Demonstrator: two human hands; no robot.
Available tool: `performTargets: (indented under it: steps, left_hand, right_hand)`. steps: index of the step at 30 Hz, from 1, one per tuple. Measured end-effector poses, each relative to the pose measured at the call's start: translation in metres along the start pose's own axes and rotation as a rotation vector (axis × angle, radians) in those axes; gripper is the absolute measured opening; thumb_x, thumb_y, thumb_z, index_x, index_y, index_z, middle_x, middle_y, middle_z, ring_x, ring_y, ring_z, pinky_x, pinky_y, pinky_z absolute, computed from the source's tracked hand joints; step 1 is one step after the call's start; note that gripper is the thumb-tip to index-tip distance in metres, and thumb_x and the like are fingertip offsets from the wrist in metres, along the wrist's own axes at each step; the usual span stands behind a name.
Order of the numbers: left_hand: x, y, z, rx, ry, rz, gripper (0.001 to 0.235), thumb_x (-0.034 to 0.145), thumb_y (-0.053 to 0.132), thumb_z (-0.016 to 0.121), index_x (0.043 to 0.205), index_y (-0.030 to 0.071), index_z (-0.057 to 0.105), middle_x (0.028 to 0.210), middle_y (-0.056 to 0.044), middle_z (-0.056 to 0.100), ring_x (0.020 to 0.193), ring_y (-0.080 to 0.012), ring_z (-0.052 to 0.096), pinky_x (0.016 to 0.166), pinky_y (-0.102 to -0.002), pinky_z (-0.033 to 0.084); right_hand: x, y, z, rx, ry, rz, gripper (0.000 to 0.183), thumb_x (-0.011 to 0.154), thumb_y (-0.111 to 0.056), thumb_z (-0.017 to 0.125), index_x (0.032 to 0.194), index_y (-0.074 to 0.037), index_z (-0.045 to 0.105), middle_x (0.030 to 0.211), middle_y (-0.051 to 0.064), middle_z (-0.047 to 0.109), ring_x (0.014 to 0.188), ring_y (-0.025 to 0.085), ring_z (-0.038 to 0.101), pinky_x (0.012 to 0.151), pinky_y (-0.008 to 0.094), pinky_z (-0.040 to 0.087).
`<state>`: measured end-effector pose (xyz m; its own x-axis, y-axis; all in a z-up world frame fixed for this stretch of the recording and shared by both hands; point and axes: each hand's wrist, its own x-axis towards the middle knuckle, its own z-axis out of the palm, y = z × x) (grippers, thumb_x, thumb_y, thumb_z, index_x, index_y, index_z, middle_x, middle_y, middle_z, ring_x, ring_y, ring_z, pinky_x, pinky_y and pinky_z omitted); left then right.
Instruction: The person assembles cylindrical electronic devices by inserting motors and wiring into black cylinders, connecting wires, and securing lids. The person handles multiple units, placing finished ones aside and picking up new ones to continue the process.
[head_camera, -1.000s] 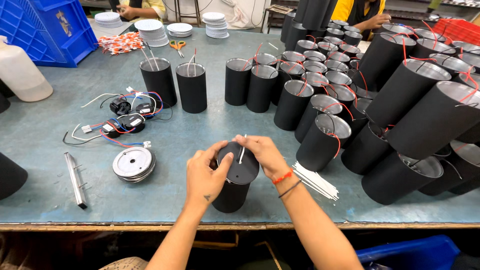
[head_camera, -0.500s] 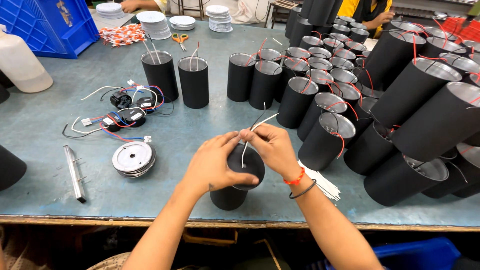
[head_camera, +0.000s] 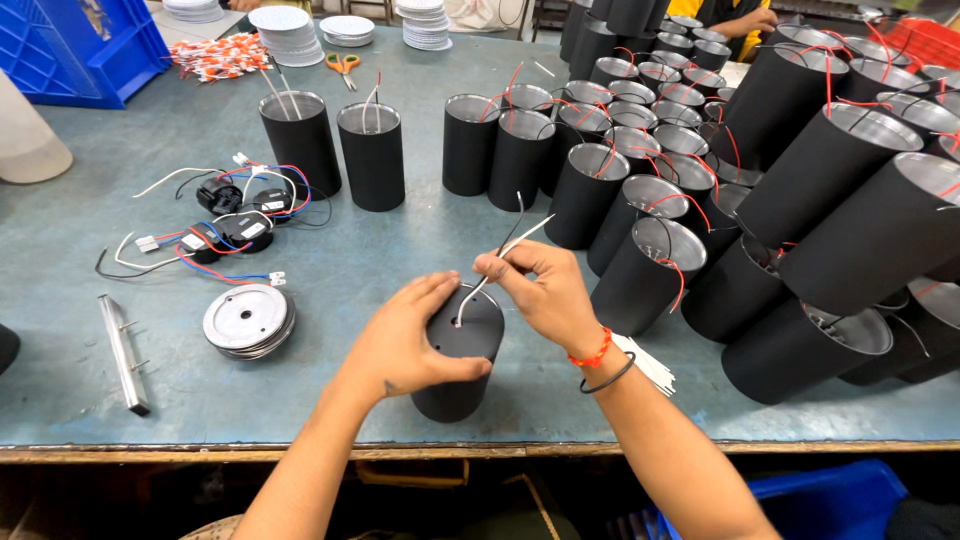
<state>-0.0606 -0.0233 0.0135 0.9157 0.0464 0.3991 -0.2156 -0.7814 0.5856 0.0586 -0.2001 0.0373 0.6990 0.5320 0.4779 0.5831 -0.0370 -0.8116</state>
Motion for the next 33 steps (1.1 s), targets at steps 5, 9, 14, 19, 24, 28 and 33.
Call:
performTargets:
  steps: [5, 9, 14, 19, 24, 28, 33]
  left_hand:
    - [0.005, 0.004, 0.000, -0.015, -0.001, -0.148, 0.105, 0.053, 0.053, 0.088, 0.137, -0.003, 0.058, 0.144, -0.015, 0.058, 0.132, -0.0304, 0.058, 0.108, -0.037, 0.045]
    - [0.007, 0.003, -0.010, 0.013, -0.156, -0.064, 0.107, 0.054, 0.057, 0.087, 0.141, 0.005, 0.054, 0.145, -0.011, 0.057, 0.130, -0.0312, 0.058, 0.104, -0.039, 0.047]
    - [0.016, 0.009, -0.024, -0.036, -0.334, -0.120, 0.106, 0.058, 0.057, 0.085, 0.147, 0.013, 0.047, 0.144, -0.008, 0.057, 0.130, -0.0307, 0.056, 0.103, -0.041, 0.046]
    - [0.026, 0.030, -0.038, 0.159, -0.462, -0.229, 0.106, 0.057, 0.055, 0.085, 0.150, 0.023, 0.046, 0.146, -0.001, 0.055, 0.130, -0.0266, 0.056, 0.104, -0.039, 0.046]
    - [0.049, 0.021, -0.046, 0.139, -0.653, -0.121, 0.106, 0.056, 0.049, 0.085, 0.151, 0.025, 0.046, 0.145, -0.002, 0.057, 0.131, -0.0254, 0.057, 0.105, -0.038, 0.047]
    - [0.064, -0.002, -0.034, 0.077, -0.719, 0.031, 0.105, 0.060, 0.044, 0.089, 0.150, 0.017, 0.044, 0.154, -0.007, 0.046, 0.138, -0.0285, 0.048, 0.109, -0.038, 0.043]
    - [0.032, -0.035, -0.021, -0.287, -0.414, -0.121, 0.124, 0.054, 0.036, 0.094, 0.160, 0.015, 0.032, 0.156, -0.011, 0.042, 0.141, -0.0284, 0.046, 0.112, -0.038, 0.039]
  right_hand:
    - [-0.004, 0.004, 0.000, 0.040, 0.009, 0.052, 0.024, 0.095, -0.020, 0.073, 0.087, 0.002, 0.078, 0.070, -0.004, 0.061, 0.067, 0.003, 0.044, 0.056, 0.024, 0.036]
    - [-0.006, 0.006, -0.002, 0.050, -0.044, 0.020, 0.023, 0.096, -0.020, 0.073, 0.090, 0.002, 0.078, 0.076, -0.003, 0.062, 0.071, 0.003, 0.047, 0.060, 0.024, 0.039]
    - [-0.007, 0.008, -0.008, 0.072, -0.087, -0.005, 0.022, 0.097, -0.019, 0.070, 0.096, 0.000, 0.079, 0.082, -0.002, 0.068, 0.076, 0.004, 0.056, 0.067, 0.023, 0.045]
    - [-0.012, 0.010, -0.014, 0.040, -0.105, 0.008, 0.022, 0.097, -0.019, 0.070, 0.094, 0.000, 0.078, 0.081, -0.001, 0.067, 0.076, 0.005, 0.057, 0.067, 0.024, 0.046]
    - [-0.012, 0.013, -0.015, 0.037, -0.133, -0.020, 0.020, 0.099, -0.017, 0.069, 0.096, 0.000, 0.078, 0.084, 0.001, 0.069, 0.079, 0.006, 0.059, 0.071, 0.024, 0.049]
    - [-0.014, 0.014, -0.014, 0.142, -0.152, 0.010, 0.018, 0.097, -0.015, 0.069, 0.101, 0.000, 0.077, 0.100, 0.002, 0.075, 0.089, 0.007, 0.067, 0.080, 0.025, 0.056]
    - [-0.010, 0.007, -0.023, -0.069, -0.377, -0.079, 0.041, 0.080, -0.022, 0.084, 0.117, -0.007, 0.074, 0.120, 0.008, 0.071, 0.104, 0.020, 0.066, 0.091, 0.033, 0.056]
